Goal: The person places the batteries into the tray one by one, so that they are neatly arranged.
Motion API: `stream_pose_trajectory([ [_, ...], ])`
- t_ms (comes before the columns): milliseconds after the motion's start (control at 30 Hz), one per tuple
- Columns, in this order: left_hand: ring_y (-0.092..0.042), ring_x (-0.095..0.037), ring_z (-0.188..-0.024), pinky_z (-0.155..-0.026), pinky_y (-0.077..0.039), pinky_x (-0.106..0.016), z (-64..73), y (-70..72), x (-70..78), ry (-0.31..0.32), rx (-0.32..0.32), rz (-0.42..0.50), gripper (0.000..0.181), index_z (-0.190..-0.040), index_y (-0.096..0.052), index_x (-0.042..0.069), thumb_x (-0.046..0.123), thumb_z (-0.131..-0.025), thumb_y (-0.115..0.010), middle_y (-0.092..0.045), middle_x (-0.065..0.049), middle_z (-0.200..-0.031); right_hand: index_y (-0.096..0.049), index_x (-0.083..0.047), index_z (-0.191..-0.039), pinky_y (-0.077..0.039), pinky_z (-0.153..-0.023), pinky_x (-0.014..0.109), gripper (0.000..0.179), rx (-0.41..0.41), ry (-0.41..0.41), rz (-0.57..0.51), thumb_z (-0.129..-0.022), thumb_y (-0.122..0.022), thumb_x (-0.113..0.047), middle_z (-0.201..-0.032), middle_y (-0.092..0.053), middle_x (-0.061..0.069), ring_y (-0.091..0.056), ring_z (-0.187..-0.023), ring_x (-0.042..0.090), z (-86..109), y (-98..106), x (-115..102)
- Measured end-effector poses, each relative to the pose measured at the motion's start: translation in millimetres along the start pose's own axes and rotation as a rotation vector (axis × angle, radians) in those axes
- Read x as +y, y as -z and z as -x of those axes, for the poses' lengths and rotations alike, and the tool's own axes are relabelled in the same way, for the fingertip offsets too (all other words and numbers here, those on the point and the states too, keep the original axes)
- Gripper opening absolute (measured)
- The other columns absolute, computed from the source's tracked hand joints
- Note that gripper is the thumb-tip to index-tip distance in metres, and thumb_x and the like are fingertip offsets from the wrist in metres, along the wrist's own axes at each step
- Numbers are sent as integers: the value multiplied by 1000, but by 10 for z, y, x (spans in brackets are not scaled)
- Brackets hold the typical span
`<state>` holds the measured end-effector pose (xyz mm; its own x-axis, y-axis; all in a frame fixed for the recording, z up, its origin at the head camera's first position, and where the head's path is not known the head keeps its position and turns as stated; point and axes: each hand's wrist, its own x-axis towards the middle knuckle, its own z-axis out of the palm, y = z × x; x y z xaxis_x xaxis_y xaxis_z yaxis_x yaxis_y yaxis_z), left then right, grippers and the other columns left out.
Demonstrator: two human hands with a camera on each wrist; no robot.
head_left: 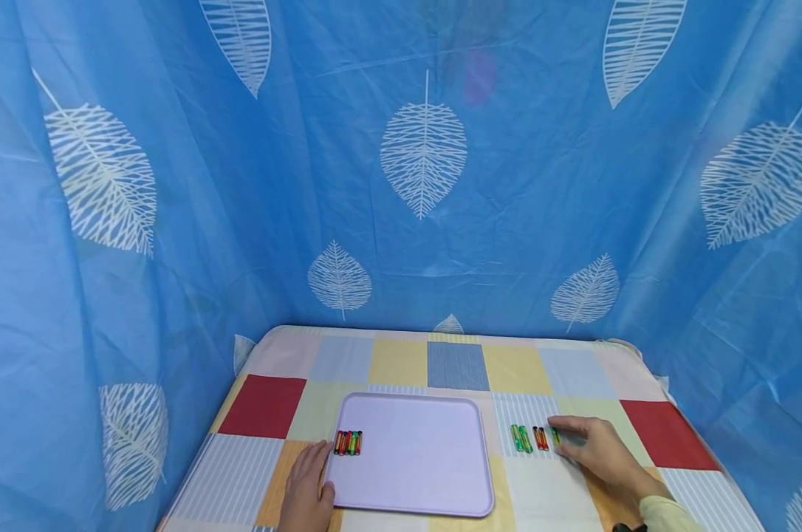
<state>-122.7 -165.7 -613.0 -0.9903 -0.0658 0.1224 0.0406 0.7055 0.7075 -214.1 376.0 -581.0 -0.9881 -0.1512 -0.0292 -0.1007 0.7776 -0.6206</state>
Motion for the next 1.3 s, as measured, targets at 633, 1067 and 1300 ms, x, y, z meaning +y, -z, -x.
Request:
stream_pose_trajectory([
  [633,-38,-52,-154,-126,-29,-75,6,5,-10,-29,15,8,64,-153,-58,-4,-3,-90,-66,-55,-25,-159,-78,-6,-133,-67,-99,42,43,55,127,-160,-91,-86,-7,-133,-79,11,-75,-126,36,-195,-244,-502],
  [1067,-36,-52,-156,-128,-25,-75,13,32,13,4,8,12,64,-154,-58,-3,-2,-90,-65,-54,-25,-161,-77,-2,-134,-64,-105,44,43,-10,366,-290,-92,-86,-8,-133,-78,14,-77,-120,33,-454,-752,-1062],
  [1300,-36,-52,-155,-127,-25,-76,17,7,5,-15,18,39,64,-153,-59,-4,-4,-89,-65,-55,-25,-159,-78,-1,-132,-64,-106,45,42,-68,440,-322,-92,-86,-8,-132,-79,11,-78,-118,35,-514,-1064,-1447],
])
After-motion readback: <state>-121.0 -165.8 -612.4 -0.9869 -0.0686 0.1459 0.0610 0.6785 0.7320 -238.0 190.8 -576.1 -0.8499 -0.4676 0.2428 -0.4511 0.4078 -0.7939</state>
